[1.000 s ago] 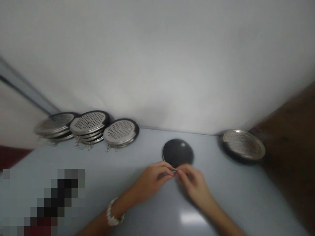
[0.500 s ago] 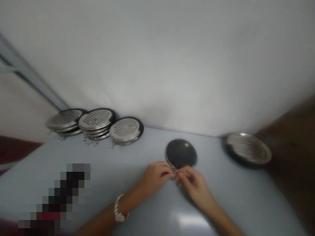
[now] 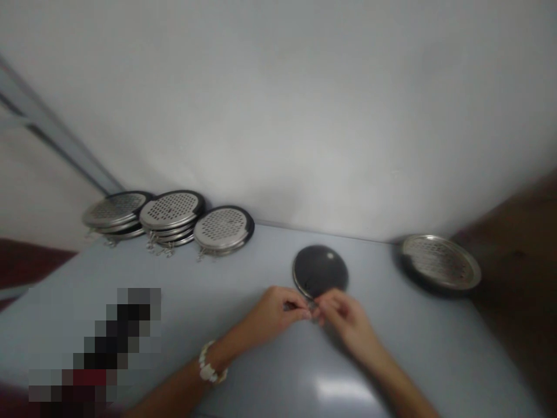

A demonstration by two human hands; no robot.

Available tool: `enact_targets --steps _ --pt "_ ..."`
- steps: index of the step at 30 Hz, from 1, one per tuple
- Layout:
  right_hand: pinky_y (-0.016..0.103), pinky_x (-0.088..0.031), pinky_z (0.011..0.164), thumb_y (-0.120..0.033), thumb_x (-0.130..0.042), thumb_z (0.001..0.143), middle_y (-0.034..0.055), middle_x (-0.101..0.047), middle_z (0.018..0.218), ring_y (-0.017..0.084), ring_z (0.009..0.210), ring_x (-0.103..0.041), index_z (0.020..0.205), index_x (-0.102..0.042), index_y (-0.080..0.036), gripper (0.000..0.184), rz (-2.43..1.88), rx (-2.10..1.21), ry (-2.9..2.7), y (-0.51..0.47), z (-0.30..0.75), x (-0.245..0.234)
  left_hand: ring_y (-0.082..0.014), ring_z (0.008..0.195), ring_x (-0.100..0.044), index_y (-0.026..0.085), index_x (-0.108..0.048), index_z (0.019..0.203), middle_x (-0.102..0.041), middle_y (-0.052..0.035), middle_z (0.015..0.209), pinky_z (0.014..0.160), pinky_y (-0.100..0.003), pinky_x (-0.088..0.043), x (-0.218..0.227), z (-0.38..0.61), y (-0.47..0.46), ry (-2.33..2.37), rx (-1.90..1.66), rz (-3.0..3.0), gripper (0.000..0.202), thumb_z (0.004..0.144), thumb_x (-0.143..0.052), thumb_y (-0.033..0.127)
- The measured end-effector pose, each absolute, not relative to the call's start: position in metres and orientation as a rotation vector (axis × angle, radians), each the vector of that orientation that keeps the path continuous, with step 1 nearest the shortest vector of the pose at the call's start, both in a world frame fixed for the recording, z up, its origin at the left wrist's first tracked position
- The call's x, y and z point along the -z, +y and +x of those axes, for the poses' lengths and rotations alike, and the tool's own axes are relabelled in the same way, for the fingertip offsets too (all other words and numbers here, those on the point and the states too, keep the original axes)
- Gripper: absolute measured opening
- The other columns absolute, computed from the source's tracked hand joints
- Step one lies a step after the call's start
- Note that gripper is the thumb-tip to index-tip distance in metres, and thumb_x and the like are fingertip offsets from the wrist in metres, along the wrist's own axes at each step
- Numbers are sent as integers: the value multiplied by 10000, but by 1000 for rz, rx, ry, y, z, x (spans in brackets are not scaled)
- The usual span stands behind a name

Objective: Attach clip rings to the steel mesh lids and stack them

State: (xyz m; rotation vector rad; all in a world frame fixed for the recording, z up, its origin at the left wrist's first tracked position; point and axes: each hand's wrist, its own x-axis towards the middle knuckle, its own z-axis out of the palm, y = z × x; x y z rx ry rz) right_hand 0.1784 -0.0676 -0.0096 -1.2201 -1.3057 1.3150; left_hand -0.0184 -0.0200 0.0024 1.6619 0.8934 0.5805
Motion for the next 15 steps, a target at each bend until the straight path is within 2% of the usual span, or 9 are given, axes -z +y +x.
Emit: enact_targets --steps 5,10,15 --pt "280 -509 626 -576 -623 885 16 -668 665 157 634 -626 882 -614 -182 394 -1181 -1350 -1271 -70 172 14 -167 776 -670 169 -772 780 -757 -31 818 753 -253 -476 -2 -18 -19 993 -582 1834 137 838 -669 237" --pt "299 -524 679 -575 -630 882 31 -691 726 161 674 -640 892 -593 -187 390 -1141 -1408 -1255 -71 169 15 -171 754 -642 188 -758 754 -738 -29 776 731 -261 -459 3 -19 -19 1120 -592 1979 199 872 -649 306" --pt "299 -516 700 -546 -648 881 38 -716 762 164 691 -651 899 -585 -194 358 -1130 -1431 -1222 -71 168 18 -176 778 -641 196 -743 738 -733 -29 781 779 -271 -459 4 -18 -21 1120 -627 2026 161 861 -677 277"
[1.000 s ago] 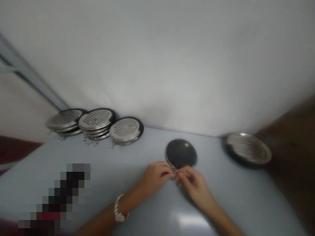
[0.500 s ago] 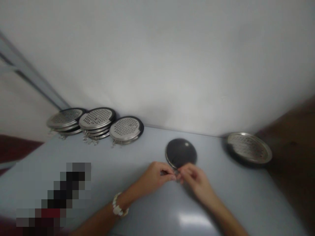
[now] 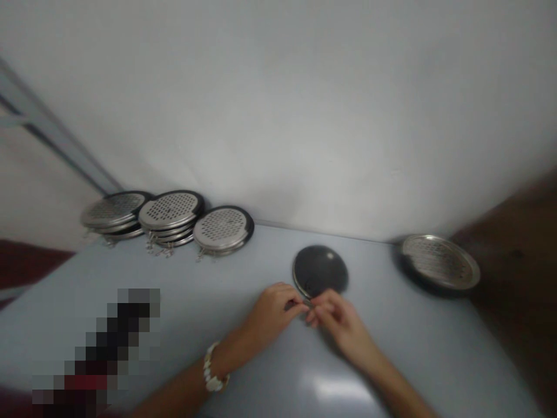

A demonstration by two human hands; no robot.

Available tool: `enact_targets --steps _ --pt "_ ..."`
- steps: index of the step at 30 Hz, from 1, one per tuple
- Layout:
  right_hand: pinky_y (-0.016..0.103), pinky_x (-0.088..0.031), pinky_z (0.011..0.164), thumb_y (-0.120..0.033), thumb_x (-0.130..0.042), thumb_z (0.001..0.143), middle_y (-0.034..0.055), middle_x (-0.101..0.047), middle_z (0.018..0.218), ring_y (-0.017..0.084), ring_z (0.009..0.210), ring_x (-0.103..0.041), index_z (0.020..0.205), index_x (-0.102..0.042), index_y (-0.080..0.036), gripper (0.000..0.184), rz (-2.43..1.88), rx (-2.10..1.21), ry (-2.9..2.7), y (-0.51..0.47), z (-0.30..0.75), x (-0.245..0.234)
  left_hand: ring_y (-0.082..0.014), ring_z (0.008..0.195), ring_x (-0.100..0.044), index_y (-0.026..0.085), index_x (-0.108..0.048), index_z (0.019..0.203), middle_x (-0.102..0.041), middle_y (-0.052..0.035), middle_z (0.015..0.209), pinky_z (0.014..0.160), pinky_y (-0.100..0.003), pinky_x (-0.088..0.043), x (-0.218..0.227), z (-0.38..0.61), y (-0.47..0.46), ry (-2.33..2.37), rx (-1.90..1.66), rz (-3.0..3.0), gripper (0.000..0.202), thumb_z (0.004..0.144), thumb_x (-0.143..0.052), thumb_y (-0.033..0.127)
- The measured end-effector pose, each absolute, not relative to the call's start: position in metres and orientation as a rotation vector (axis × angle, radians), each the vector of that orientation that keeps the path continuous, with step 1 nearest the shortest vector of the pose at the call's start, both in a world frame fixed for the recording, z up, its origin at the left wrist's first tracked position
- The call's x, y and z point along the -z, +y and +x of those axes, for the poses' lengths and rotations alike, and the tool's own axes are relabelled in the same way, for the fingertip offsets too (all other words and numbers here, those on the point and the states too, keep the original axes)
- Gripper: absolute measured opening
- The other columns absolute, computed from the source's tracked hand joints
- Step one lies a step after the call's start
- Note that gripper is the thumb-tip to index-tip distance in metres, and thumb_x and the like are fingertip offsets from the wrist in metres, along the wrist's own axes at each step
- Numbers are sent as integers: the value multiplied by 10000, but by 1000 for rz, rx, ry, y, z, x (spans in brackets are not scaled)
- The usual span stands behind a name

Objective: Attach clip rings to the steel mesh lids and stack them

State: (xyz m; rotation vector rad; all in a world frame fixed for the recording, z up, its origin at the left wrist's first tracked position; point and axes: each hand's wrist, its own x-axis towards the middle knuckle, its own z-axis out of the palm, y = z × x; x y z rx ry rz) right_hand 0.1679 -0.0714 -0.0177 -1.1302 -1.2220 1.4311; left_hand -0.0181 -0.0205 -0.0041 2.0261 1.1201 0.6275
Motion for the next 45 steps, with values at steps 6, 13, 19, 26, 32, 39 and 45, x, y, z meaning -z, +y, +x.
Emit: enact_targets --steps 6,13,19,26,32,39,45 --pt "287 -499 704 -540 -657 874 37 -715 761 162 694 -643 934 -613 -185 362 -1145 -1362 -1187 -65 177 17 -168 818 -673 156 -755 877 -764 -44 879 768 -250 -484 -3 -17 -21 931 -605 1733 189 903 -591 246" --pt "286 -489 704 -522 -572 939 20 -667 757 159 698 -611 1004 -598 -185 344 -1137 -1371 -1291 -69 175 13 -160 843 -677 166 -750 788 -757 -34 879 834 -242 -472 -4 -14 -25 924 -686 1765 182 881 -595 185" --pt "285 -476 741 -448 -494 1002 31 -660 826 163 766 -618 1090 -566 -194 279 -1151 -1279 -1444 -75 171 21 -144 743 -652 166 -737 780 -738 -16 787 737 -228 -460 -1 -13 -26 997 -667 1803 263 934 -542 253" --pt "290 -489 759 -406 -498 1007 29 -669 843 169 781 -632 1141 -524 -215 234 -1132 -1217 -1416 -74 170 28 -180 844 -666 148 -723 895 -731 -66 891 790 -272 -500 -4 -15 -22 1054 -882 1657 188 894 -604 293" --pt "285 -498 742 -362 -466 1017 16 -683 816 172 768 -652 1183 -512 -221 223 -1142 -1203 -1520 -77 168 30 -173 724 -678 117 -719 881 -731 -64 771 721 -280 -524 -3 -12 -25 868 -724 1481 135 830 -655 224" --pt "255 -458 643 -343 -577 954 8 -658 788 166 714 -612 1052 -609 -207 170 -1246 -1050 -1751 -79 166 23 -168 843 -713 158 -717 920 -768 -42 904 803 -259 -531 5 -12 -30 878 -700 1575 105 845 -645 173" --pt "261 -448 653 -279 -523 970 18 -628 766 163 704 -593 867 -597 -201 149 -1365 -739 -1787 -74 173 25 -155 912 -698 215 -722 998 -764 -7 984 854 -253 -501 5 -15 -28 989 -699 1895 161 956 -570 248"
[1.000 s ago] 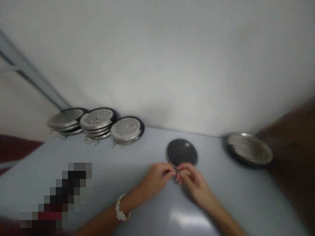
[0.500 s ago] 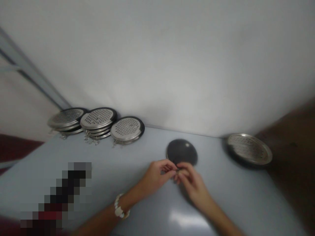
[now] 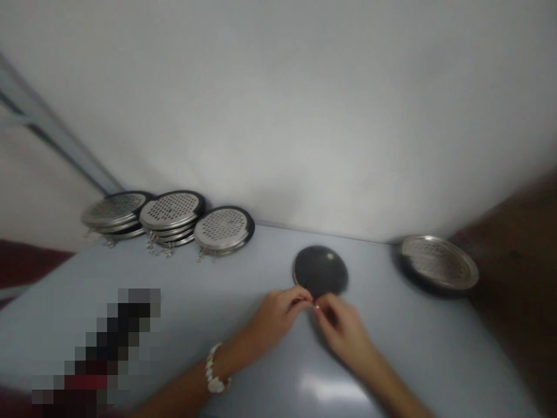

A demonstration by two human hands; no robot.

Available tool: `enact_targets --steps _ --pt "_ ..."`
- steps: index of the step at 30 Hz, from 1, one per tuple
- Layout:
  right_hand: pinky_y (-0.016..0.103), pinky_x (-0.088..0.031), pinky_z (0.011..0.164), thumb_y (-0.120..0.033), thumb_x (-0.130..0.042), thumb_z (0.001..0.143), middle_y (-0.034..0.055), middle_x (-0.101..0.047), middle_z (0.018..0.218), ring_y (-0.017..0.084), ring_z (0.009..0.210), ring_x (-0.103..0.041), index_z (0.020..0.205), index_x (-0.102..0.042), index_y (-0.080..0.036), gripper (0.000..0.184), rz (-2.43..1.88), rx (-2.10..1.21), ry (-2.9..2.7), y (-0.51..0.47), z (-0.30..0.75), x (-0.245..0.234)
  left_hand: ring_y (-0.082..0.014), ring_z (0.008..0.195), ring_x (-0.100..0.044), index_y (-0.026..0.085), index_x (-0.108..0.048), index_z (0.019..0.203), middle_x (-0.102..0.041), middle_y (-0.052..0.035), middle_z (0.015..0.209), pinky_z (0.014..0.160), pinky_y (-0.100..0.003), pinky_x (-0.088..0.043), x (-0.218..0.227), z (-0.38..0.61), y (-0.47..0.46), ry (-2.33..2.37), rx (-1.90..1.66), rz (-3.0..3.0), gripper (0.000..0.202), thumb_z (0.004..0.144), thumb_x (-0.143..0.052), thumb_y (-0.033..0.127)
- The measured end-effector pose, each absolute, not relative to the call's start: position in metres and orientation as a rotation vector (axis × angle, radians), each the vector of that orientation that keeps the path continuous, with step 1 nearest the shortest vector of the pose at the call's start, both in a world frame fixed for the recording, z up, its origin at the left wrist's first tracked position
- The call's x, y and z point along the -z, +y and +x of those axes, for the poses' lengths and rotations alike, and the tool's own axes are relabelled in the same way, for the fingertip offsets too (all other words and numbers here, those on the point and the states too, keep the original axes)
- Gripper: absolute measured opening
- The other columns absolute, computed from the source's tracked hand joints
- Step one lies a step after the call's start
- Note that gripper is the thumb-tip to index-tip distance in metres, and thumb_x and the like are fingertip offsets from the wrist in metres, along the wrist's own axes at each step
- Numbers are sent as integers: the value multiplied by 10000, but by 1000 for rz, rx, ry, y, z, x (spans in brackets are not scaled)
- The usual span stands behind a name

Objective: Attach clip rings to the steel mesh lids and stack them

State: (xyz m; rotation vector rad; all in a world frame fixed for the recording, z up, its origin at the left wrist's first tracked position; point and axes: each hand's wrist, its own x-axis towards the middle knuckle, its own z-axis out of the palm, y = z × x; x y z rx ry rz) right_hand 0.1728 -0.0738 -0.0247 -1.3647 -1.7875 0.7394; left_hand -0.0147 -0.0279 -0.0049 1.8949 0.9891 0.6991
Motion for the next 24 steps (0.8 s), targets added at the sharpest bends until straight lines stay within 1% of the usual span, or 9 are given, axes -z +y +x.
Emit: enact_targets --steps 4,8,10,13,19,24 --pt "274 -457 700 -204 -508 955 36 -619 835 175 772 -594 861 -560 -205 107 -1300 -567 -1877 -68 176 21 -166 919 -693 200 -728 964 -759 -23 970 876 -268 -503 7 -17 -18 997 -741 2089 155 955 -577 229" --pt "289 -449 682 -172 -513 946 31 -615 808 186 746 -579 876 -555 -211 91 -1336 -454 -1949 -60 175 20 -166 918 -689 192 -724 967 -757 -30 966 884 -275 -510 10 -17 -6 996 -790 2223 182 964 -542 186" --pt "301 -460 702 -171 -513 948 41 -635 837 195 766 -586 926 -574 -208 75 -1331 -419 -1950 -55 172 24 -163 906 -692 198 -726 964 -761 -22 963 877 -272 -514 12 -17 -1 1027 -793 2231 171 958 -556 183" --pt "313 -473 720 -176 -506 958 53 -658 868 201 785 -595 990 -599 -203 102 -1296 -387 -1923 -49 169 31 -163 901 -696 198 -734 963 -766 -20 965 872 -271 -517 15 -16 6 1042 -788 2234 145 939 -592 179" --pt "326 -470 729 -174 -488 961 55 -628 824 206 804 -580 873 -621 -199 162 -1247 -331 -1870 -42 167 38 -164 900 -701 192 -743 961 -771 -37 959 876 -281 -527 25 -20 16 964 -838 2265 145 926 -603 173" --pt "330 -481 729 -146 -483 943 68 -632 841 209 810 -584 877 -632 -195 170 -1226 -320 -1858 -44 167 38 -165 912 -683 179 -737 943 -761 -49 946 886 -305 -534 28 -23 22 836 -882 2358 170 949 -567 183"
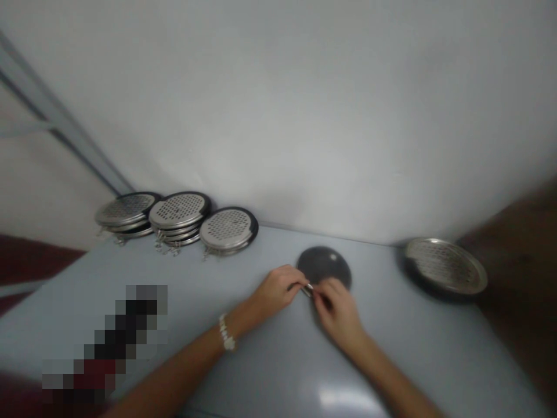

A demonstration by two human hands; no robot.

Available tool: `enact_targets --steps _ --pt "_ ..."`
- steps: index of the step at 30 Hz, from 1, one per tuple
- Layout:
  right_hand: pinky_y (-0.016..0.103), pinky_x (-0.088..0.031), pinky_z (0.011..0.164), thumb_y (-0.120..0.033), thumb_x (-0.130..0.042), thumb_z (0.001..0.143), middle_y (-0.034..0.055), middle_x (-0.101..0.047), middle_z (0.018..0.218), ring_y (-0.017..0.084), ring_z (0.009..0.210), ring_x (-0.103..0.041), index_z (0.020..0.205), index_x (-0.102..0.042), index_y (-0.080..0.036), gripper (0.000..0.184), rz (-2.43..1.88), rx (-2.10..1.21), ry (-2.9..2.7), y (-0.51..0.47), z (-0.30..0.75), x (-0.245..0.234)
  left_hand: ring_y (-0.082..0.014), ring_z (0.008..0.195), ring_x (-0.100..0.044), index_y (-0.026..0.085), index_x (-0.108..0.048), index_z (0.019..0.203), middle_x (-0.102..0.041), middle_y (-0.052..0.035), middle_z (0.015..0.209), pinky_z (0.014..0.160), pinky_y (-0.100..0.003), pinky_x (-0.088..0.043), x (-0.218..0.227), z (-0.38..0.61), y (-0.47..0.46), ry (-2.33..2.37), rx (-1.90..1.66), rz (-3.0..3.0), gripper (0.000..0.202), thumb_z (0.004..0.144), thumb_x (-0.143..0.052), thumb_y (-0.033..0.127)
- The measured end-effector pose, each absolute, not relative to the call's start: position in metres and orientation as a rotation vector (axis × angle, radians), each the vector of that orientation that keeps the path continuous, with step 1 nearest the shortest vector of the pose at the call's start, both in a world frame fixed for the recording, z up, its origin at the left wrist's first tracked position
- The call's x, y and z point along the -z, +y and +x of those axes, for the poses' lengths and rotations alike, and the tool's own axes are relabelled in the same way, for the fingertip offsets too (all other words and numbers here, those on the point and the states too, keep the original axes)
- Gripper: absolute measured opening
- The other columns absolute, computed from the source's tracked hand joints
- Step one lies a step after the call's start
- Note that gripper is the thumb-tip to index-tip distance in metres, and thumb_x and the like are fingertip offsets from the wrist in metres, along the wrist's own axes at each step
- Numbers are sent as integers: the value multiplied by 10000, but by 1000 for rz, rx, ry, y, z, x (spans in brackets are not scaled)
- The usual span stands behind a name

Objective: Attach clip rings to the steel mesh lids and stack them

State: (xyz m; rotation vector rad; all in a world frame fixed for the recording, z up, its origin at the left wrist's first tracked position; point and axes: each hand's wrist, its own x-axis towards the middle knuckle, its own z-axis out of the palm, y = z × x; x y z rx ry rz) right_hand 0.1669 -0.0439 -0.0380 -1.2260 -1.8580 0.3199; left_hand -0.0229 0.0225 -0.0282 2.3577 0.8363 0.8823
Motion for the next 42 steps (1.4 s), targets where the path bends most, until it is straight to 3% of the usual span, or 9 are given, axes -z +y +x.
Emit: enact_targets --steps 10,16,25,42 --pt "344 -471 738 -132 -493 926 71 -636 843 211 815 -581 879 -637 -192 163 -1261 -346 -1795 -46 166 41 -169 925 -649 143 -697 1029 -728 -72 985 881 -295 -525 20 -24 27 647 -722 2784 239 996 -461 130" --pt "328 -465 717 -125 -486 920 69 -641 824 209 793 -583 855 -638 -190 178 -1265 -320 -1788 -47 164 41 -194 891 -614 134 -655 1075 -701 -74 950 824 -326 -488 6 -24 30 584 -520 3096 183 997 -491 153" --pt "318 -462 709 -121 -493 908 64 -630 813 204 790 -584 829 -618 -195 166 -1285 -341 -1754 -47 163 42 -244 845 -549 117 -629 889 -627 -77 852 771 -385 -395 -13 -13 26 561 -215 3409 79 925 -559 109" --pt "338 -477 737 -132 -468 921 82 -635 829 213 798 -576 828 -635 -190 200 -1309 -282 -1804 -48 162 42 -215 833 -528 175 -623 786 -643 -58 814 695 -344 -349 -19 -5 49 250 -106 3328 113 891 -633 135"
